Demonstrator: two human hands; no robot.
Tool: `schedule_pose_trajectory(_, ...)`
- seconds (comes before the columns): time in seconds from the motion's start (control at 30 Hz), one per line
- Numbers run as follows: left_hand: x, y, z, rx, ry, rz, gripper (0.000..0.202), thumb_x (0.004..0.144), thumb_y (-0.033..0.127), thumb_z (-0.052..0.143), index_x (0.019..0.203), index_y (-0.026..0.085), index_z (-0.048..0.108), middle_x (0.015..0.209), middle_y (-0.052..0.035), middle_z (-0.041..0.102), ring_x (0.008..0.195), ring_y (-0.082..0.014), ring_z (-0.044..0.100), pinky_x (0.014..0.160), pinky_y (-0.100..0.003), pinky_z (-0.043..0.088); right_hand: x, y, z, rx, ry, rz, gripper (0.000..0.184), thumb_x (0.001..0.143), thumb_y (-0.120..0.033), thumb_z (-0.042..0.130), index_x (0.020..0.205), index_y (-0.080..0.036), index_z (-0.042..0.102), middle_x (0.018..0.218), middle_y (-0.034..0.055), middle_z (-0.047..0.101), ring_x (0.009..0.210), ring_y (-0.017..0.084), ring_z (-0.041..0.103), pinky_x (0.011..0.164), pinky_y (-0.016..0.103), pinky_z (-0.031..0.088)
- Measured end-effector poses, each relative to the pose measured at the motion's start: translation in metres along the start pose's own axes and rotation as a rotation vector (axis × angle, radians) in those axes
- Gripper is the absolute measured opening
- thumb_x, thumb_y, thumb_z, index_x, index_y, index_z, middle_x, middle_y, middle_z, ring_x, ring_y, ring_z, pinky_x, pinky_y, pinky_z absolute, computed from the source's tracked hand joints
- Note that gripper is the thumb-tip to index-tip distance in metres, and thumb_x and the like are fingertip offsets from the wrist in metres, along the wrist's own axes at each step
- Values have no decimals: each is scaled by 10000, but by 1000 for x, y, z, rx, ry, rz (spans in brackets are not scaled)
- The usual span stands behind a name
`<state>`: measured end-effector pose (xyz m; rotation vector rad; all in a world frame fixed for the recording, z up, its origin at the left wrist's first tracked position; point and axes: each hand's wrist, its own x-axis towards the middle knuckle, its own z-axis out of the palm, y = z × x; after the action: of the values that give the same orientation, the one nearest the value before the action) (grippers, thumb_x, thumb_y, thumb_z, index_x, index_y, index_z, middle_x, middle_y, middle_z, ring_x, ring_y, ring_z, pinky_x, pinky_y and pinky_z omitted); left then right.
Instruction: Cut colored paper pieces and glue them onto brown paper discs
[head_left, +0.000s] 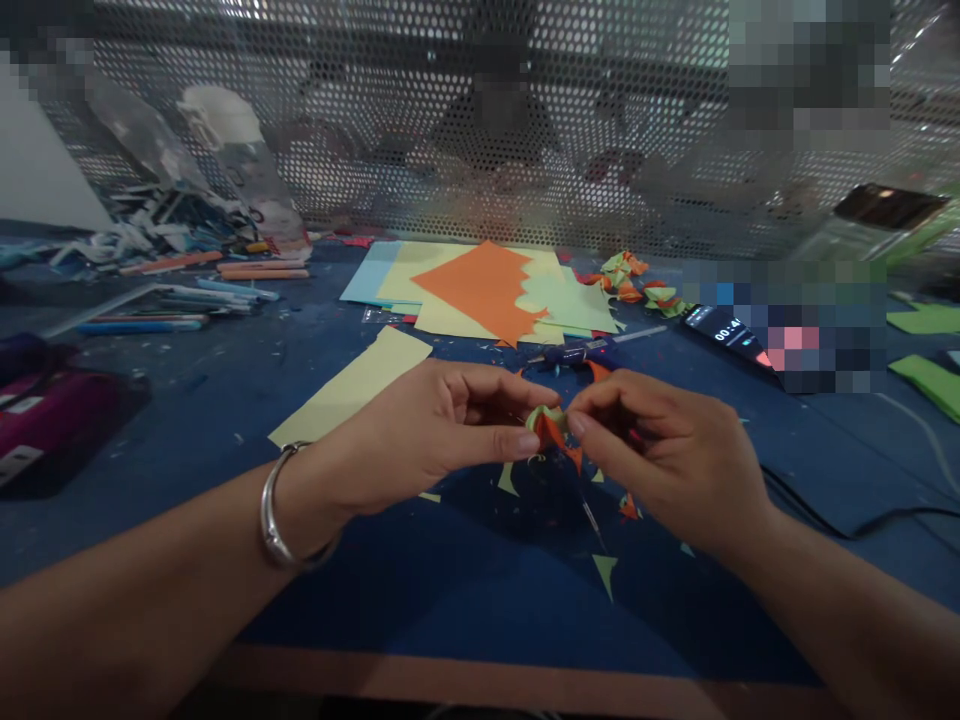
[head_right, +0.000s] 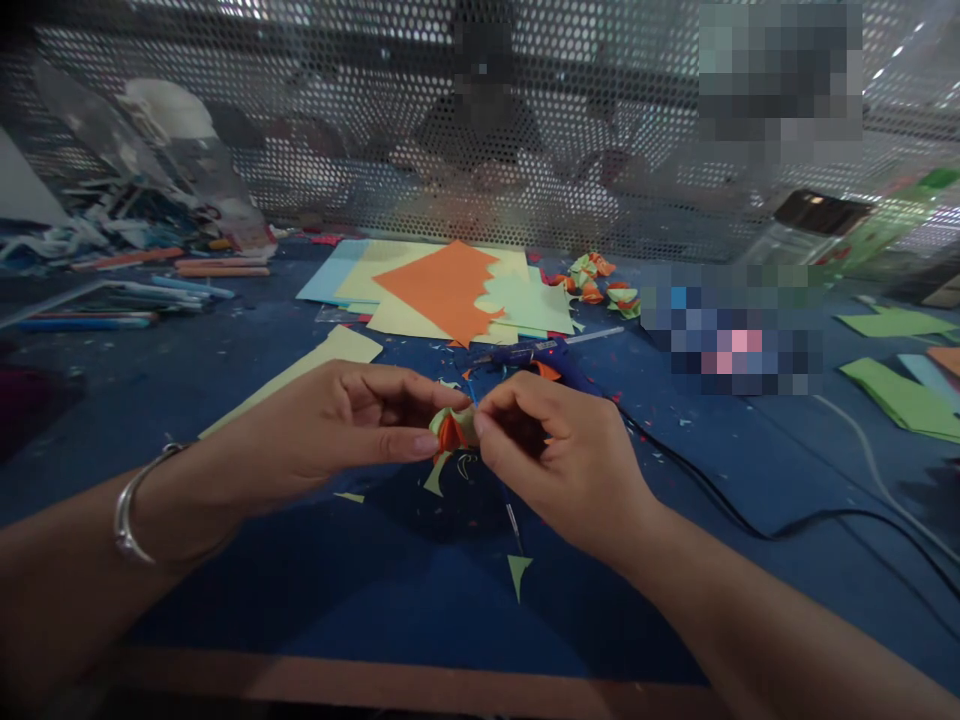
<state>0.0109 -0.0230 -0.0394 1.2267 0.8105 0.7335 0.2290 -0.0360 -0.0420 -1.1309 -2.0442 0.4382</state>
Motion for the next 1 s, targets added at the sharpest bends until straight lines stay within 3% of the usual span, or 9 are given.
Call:
schedule_pose_trajectory(0.23, 0, 4, -7, -128, -90, -66, 287, 825, 102, 774, 1096, 195, 798, 959, -40, 780, 850, -103, 688, 811, -210, 524, -2, 3, -3, 90, -68, -11, 112, 923, -204, 618, 834, -192, 684, 662, -22, 644, 502, 70, 514, 451, 190, 380)
schedule_pose_trajectory(0.4, 0, 5, -10, -179, -121, -118, 295, 829, 107, 774, 1110, 197, 793, 961, -40, 766, 847, -104, 693, 815, -210, 545, -2, 4, -3, 99, -63, -12, 108, 930, -201, 621, 835, -199, 673, 624, -42, 611, 454, 58, 485, 420, 192, 352)
schedule_pose_trajectory(0.6, 1, 6, -11, -127, -104, -87, 359, 792, 91, 805, 1138, 187, 784, 980, -56, 772, 887, -121, 703, 844, -214, 546, -2, 3, -4, 68, -51, -28, 118, 927, -197, 621, 821, -210, 672, 653, -33, 638, 478, 65, 504, 447, 200, 378)
schedule_pose_trajectory(0.87, -1, 8, -11, -148, -110, -126, 312, 814, 74, 766, 1096, 201, 804, 982, -57, 801, 857, -131, 730, 841, -244, 564, -3, 3, -5, 76, -60, -13, 121, 932, -221, 615, 827, -224, 675, 629, -32, 630, 433, 70, 489, 413, 220, 363)
schedule_pose_trajectory(1.0, -1, 4, -8, -130, -66, -65, 243, 839, 55, 721, 1023, 180, 818, 933, -54, 808, 830, -129, 737, 827, -240, 569, -3, 2, -5, 77, -82, -40, 116, 931, -209, 616, 831, -213, 676, 652, -32, 648, 449, 63, 502, 425, 211, 369)
